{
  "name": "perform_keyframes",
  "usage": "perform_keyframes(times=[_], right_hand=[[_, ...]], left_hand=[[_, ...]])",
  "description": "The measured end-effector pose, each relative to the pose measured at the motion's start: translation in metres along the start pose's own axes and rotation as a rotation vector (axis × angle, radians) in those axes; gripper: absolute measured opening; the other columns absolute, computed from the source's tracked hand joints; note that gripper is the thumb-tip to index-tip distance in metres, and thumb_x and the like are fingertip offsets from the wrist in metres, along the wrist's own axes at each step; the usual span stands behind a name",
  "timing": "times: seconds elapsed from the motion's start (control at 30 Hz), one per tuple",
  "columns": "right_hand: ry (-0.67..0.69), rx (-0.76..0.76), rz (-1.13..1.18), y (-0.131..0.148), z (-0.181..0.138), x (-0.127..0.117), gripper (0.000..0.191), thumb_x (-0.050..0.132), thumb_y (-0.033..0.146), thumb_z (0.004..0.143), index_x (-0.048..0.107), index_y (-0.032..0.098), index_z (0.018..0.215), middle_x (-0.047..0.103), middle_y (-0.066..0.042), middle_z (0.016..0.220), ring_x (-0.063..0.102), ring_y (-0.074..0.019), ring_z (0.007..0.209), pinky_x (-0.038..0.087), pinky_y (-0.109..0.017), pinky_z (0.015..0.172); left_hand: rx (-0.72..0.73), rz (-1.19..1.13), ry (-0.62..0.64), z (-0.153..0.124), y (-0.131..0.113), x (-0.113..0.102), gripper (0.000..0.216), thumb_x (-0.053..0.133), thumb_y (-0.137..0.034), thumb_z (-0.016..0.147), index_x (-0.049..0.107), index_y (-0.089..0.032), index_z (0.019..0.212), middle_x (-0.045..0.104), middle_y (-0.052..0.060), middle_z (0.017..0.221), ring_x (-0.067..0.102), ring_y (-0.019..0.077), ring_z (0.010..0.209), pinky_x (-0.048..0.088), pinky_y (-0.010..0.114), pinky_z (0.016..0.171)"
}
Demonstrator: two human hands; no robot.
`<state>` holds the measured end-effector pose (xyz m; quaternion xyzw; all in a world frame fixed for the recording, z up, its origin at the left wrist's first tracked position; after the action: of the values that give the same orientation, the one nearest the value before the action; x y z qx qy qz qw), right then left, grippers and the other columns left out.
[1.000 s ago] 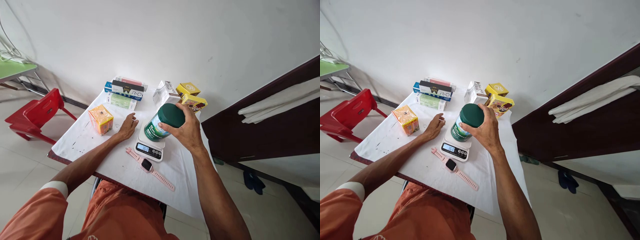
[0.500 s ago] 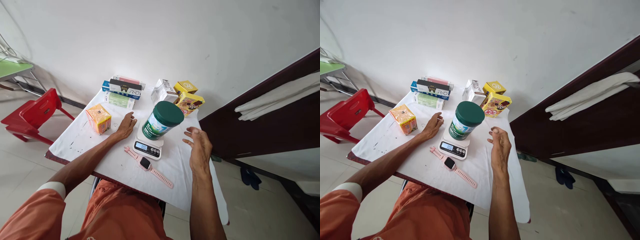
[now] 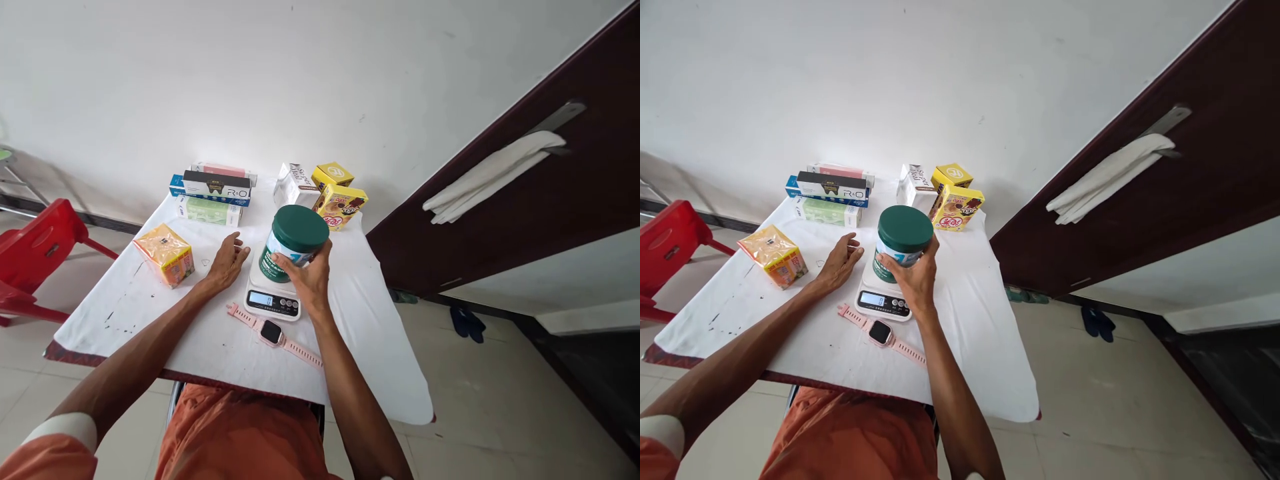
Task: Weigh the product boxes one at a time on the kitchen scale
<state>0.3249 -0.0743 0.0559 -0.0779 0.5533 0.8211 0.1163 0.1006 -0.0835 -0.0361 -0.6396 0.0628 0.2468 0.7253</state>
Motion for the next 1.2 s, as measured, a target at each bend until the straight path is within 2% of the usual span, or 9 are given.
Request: perform_keyframes(times=[0.13, 0.23, 0.43, 0.6, 0.8, 0.97, 1.07, 1.13, 1.2], right_hand=[[-0.015, -0.004, -0.009, -0.005, -0.001, 0.006, 0.094, 0.090, 0.055, 0.058, 0.050, 0.020, 0.136, 0.068, -0.013, 0.125, 0.065, -0.0273, 0.112, 0.052, -0.044, 0.101], [-0.064, 0.024, 0.002, -0.013, 0.004, -0.006, 0.090, 0.089, 0.057, 0.056, 0.054, 0.020, 0.129, 0.069, -0.011, 0.119, 0.067, -0.0269, 0.107, 0.053, -0.044, 0.098], [-0.276, 0.065, -0.078, -0.040, 0.039, -0.067, 0.086, 0.088, 0.056, 0.057, 0.049, 0.022, 0.126, 0.067, -0.008, 0.119, 0.067, -0.0251, 0.105, 0.054, -0.044, 0.096], [-0.387, 0.141, -0.235, -0.086, 0.086, -0.103, 0.088, 0.088, 0.053, 0.050, 0.045, 0.022, 0.120, 0.064, -0.012, 0.121, 0.064, -0.0297, 0.111, 0.049, -0.050, 0.102], [-0.418, 0.164, -0.235, -0.129, 0.121, -0.101, 0.086, 0.088, 0.051, 0.049, 0.041, 0.022, 0.116, 0.061, -0.014, 0.123, 0.060, -0.0318, 0.115, 0.046, -0.053, 0.105], [-0.412, 0.166, -0.231, -0.139, 0.135, -0.095, 0.089, 0.088, 0.049, 0.052, 0.038, 0.021, 0.119, 0.059, -0.015, 0.127, 0.060, -0.0306, 0.117, 0.046, -0.051, 0.109], [-0.327, 0.217, -0.239, -0.145, 0.134, -0.093, 0.095, 0.088, 0.047, 0.054, 0.037, 0.017, 0.128, 0.054, -0.019, 0.133, 0.057, -0.0340, 0.122, 0.045, -0.052, 0.111], [-0.295, 0.235, -0.300, -0.140, 0.126, -0.097, 0.101, 0.088, 0.048, 0.055, 0.037, 0.014, 0.134, 0.046, -0.026, 0.140, 0.046, -0.0409, 0.135, 0.039, -0.057, 0.116], [-0.359, 0.136, -0.386, -0.112, 0.111, -0.102, 0.108, 0.086, 0.054, 0.059, 0.032, 0.013, 0.143, 0.035, -0.029, 0.148, 0.029, -0.0469, 0.145, 0.027, -0.066, 0.121]], left_hand=[[-0.029, 0.010, 0.006, 0.000, 0.000, 0.001, 0.061, 0.051, -0.049, 0.098, 0.040, -0.012, 0.146, 0.059, 0.017, 0.129, 0.063, 0.0225, 0.103, 0.055, 0.041, 0.090], [-0.037, 0.011, 0.007, -0.001, -0.001, 0.000, 0.061, 0.050, -0.048, 0.098, 0.040, -0.012, 0.146, 0.059, 0.017, 0.130, 0.063, 0.0225, 0.104, 0.054, 0.042, 0.091], [-0.006, 0.006, -0.004, -0.001, -0.001, 0.000, 0.058, 0.053, -0.045, 0.097, 0.042, -0.013, 0.144, 0.060, 0.017, 0.128, 0.063, 0.0213, 0.101, 0.054, 0.041, 0.090], [-0.002, -0.003, -0.003, -0.001, 0.000, 0.001, 0.059, 0.054, -0.045, 0.097, 0.041, -0.014, 0.145, 0.060, 0.016, 0.128, 0.063, 0.0207, 0.099, 0.055, 0.041, 0.090], [0.006, 0.004, -0.015, -0.002, 0.000, 0.000, 0.057, 0.054, -0.047, 0.097, 0.044, -0.016, 0.144, 0.060, 0.014, 0.124, 0.064, 0.0208, 0.097, 0.056, 0.042, 0.089], [0.022, 0.004, -0.027, -0.002, 0.002, 0.002, 0.057, 0.055, -0.043, 0.097, 0.043, -0.015, 0.145, 0.060, 0.014, 0.125, 0.064, 0.0204, 0.096, 0.056, 0.042, 0.090], [0.017, -0.011, -0.025, -0.004, 0.005, 0.004, 0.058, 0.056, -0.041, 0.096, 0.043, -0.014, 0.145, 0.059, 0.016, 0.127, 0.064, 0.0203, 0.097, 0.056, 0.042, 0.090], [0.010, -0.019, -0.026, -0.004, 0.007, 0.005, 0.058, 0.056, -0.041, 0.096, 0.043, -0.014, 0.146, 0.059, 0.016, 0.127, 0.064, 0.0206, 0.097, 0.056, 0.042, 0.090], [0.013, -0.018, -0.023, -0.005, 0.009, 0.006, 0.059, 0.056, -0.042, 0.096, 0.042, -0.014, 0.147, 0.059, 0.016, 0.128, 0.064, 0.0209, 0.097, 0.056, 0.043, 0.091]])
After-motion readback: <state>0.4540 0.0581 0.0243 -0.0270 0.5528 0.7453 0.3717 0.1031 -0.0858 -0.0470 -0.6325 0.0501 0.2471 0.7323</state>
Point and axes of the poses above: each hand's wrist, its own z-axis towards the middle knuckle, its own x-axis out of the palm, y = z × x, the point moved 10 cm from there along z, towards the middle knuckle
